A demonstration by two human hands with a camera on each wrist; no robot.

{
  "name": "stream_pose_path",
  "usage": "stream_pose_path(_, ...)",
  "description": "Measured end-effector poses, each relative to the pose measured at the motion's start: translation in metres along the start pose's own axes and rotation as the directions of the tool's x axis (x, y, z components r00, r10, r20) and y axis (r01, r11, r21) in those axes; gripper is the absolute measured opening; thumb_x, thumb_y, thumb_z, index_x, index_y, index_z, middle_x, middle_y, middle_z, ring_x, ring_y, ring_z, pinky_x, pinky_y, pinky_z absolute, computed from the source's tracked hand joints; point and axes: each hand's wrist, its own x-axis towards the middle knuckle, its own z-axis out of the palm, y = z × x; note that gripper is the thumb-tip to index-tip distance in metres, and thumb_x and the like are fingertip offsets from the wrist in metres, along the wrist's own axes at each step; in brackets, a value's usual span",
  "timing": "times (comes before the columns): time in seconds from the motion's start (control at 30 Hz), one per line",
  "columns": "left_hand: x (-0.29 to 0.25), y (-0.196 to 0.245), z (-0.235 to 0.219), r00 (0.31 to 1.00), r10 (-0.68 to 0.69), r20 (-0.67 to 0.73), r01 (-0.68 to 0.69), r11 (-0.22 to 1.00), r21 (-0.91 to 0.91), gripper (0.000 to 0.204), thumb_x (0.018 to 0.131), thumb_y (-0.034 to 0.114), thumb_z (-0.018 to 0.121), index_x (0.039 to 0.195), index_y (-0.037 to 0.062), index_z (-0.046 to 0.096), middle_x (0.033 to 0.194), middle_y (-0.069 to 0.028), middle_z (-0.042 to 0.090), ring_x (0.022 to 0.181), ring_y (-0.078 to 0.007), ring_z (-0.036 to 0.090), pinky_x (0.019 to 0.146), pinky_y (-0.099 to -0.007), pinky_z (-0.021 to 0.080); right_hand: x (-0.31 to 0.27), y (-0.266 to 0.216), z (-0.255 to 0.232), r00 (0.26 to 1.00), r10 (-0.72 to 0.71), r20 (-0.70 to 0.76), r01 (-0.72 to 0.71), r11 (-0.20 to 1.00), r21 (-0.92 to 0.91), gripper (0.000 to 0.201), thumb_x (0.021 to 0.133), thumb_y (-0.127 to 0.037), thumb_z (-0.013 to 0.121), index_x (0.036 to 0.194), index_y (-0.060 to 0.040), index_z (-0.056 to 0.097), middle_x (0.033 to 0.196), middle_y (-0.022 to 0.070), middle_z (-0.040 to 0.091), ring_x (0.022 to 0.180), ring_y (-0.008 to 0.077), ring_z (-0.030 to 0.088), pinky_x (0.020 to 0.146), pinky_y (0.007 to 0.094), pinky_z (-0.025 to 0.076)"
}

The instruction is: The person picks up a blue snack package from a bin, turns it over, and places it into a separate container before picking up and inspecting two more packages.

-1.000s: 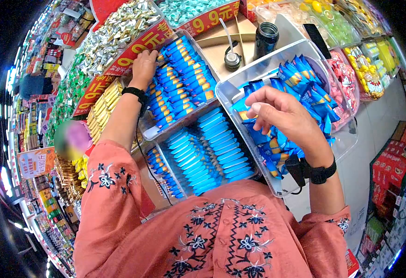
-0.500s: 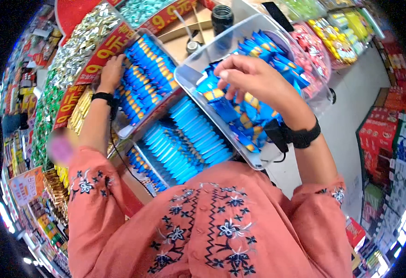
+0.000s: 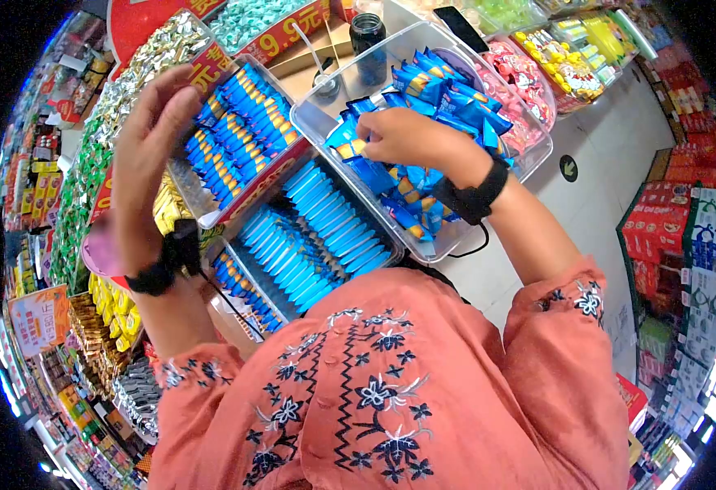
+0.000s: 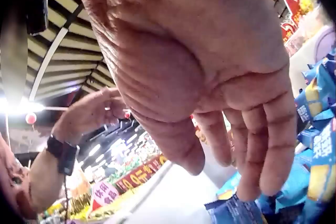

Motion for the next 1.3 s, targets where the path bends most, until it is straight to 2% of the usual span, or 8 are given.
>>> stream_pose_path(0.17, -0.062, -0.014, 0.043, 0.98, -0.198, 0.012, 0.196, 0.962, -0.189, 0.035, 0.098, 0.022, 0.067, 0.124, 0.0009, 0.061, 0.108, -0.0026, 0.065, 0.099, -0.0107, 0.06, 0.088, -0.0261, 0.049, 0.012, 0.005, 0.015, 0.994, 0.037, 0.105, -0.008, 0.964, -0.265, 0.033, 0.083, -0.017, 0.068, 0.111, 0.0007, 0.063, 0.099, 0.0192, 0.069, 0.084, 0.0329, 0.067, 0.075, 0.0406, 0.052)
stream_pose_path(0.4, -0.12, -0.057, 0.084, 0.928, -0.35, 0.126, 0.372, 0.878, -0.302, 0.036, 0.099, 0.021, 0.064, 0.127, -0.0004, 0.058, 0.104, -0.0046, 0.066, 0.091, -0.0122, 0.064, 0.083, -0.0261, 0.051, 0.015, 0.004, 0.019, 0.972, 0.164, 0.17, -0.117, 0.96, -0.253, 0.037, 0.08, -0.023, 0.074, 0.105, 0.0, 0.061, 0.095, 0.0189, 0.068, 0.091, 0.0346, 0.066, 0.077, 0.0425, 0.051)
stream_pose_path(0.43, -0.124, -0.058, 0.087, 0.927, -0.353, 0.13, 0.376, 0.877, -0.3, 0.036, 0.1, 0.022, 0.064, 0.127, -0.0005, 0.058, 0.104, -0.0047, 0.067, 0.091, -0.0121, 0.065, 0.082, -0.0259, 0.051, 0.014, 0.004, 0.021, 0.988, 0.068, 0.136, -0.024, 0.952, -0.305, 0.036, 0.079, -0.022, 0.073, 0.105, 0.0006, 0.061, 0.094, 0.0199, 0.068, 0.086, 0.0333, 0.067, 0.074, 0.0416, 0.051)
stream_pose_path(0.6, -0.132, -0.051, 0.087, 0.914, -0.386, 0.128, 0.406, 0.853, -0.328, 0.038, 0.101, 0.028, 0.061, 0.127, 0.0006, 0.059, 0.105, -0.0063, 0.068, 0.092, -0.0135, 0.066, 0.079, -0.0249, 0.049, 0.004, -0.007, -0.004, 0.984, 0.132, 0.122, -0.126, 0.991, -0.05, 0.026, 0.082, -0.017, 0.071, 0.098, -0.0008, 0.057, 0.08, 0.0086, 0.062, 0.066, 0.0177, 0.066, 0.057, 0.0326, 0.051)
stream_pose_path(0.7, -0.129, -0.045, 0.083, 0.898, -0.426, 0.114, 0.435, 0.815, -0.382, 0.038, 0.102, 0.03, 0.059, 0.126, 0.0011, 0.059, 0.105, -0.007, 0.068, 0.092, -0.014, 0.067, 0.078, -0.0254, 0.05, -0.014, -0.028, -0.034, 0.987, 0.15, -0.063, -0.14, 0.981, 0.136, 0.024, 0.087, -0.019, 0.07, 0.095, -0.0029, 0.054, 0.076, 0.0034, 0.058, 0.064, 0.0114, 0.064, 0.054, 0.0277, 0.05)
stream_pose_path(0.93, -0.11, -0.018, 0.096, 0.875, -0.414, 0.253, 0.467, 0.581, -0.666, 0.041, 0.105, 0.036, 0.053, 0.127, 0.0018, 0.056, 0.107, -0.0098, 0.069, 0.09, -0.017, 0.068, 0.076, -0.029, 0.055, -0.037, -0.073, -0.031, 0.997, 0.063, -0.054, 0.004, 0.61, 0.792, 0.024, 0.095, -0.021, 0.068, 0.104, -0.002, 0.056, 0.086, 0.0077, 0.068, 0.073, 0.0157, 0.071, 0.061, 0.028, 0.058)
stream_pose_path(1.13, -0.107, -0.003, 0.101, 0.881, -0.368, 0.297, 0.441, 0.411, -0.798, 0.049, 0.107, 0.043, 0.043, 0.13, 0.0002, 0.053, 0.11, -0.0162, 0.068, 0.09, -0.0272, 0.071, 0.069, -0.033, 0.059, -0.025, -0.081, -0.005, 1.0, 0.014, -0.011, 0.002, 0.51, 0.86, 0.023, 0.096, -0.019, 0.065, 0.107, -0.0012, 0.055, 0.094, 0.0086, 0.067, 0.082, 0.0184, 0.073, 0.07, 0.0307, 0.06)
stream_pose_path(1.3, -0.115, -0.007, 0.097, 0.889, -0.331, 0.315, 0.41, 0.274, -0.87, 0.046, 0.105, 0.037, 0.049, 0.133, 0.0001, 0.051, 0.111, -0.0158, 0.066, 0.086, -0.0244, 0.07, 0.064, -0.0315, 0.059, -0.017, -0.088, 0.008, 0.994, -0.112, 0.017, 0.044, 0.521, 0.853, 0.035, 0.096, -0.018, 0.064, 0.122, 0.0017, 0.052, 0.104, 0.0113, 0.067, 0.092, 0.0212, 0.071, 0.083, 0.0346, 0.059)
